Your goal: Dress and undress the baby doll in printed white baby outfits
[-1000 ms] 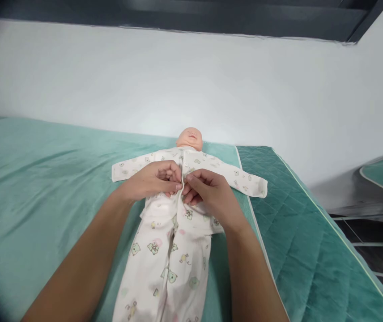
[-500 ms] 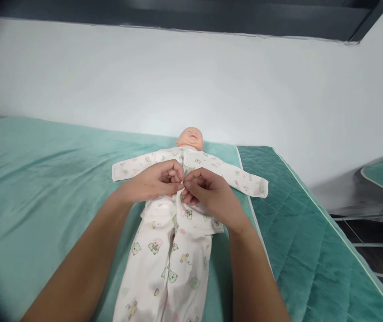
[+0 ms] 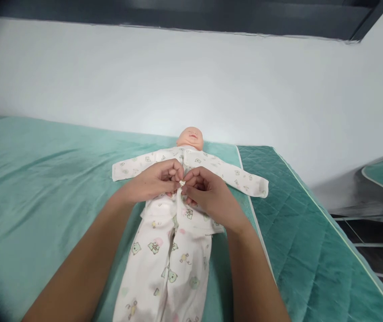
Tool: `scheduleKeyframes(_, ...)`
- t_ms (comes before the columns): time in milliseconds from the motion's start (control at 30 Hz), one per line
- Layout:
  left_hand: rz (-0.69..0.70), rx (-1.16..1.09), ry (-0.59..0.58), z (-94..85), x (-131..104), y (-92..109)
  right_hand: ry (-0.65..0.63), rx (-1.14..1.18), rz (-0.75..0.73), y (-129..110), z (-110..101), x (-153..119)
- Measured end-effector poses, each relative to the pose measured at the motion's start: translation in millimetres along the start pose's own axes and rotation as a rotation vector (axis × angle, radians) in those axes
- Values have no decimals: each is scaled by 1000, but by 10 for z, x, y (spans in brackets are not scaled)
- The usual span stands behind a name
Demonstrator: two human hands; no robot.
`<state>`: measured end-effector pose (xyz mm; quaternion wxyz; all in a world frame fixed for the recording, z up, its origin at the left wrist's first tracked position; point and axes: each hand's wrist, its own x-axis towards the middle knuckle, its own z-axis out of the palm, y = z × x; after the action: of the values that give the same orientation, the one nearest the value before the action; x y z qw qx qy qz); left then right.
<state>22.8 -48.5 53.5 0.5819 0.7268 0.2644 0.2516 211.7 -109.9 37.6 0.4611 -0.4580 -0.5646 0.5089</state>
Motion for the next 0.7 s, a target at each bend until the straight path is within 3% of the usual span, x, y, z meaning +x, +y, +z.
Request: scheduleKeyframes(700,13,-149,-45,-71,10,-52,1,32,-16,-40,22,3)
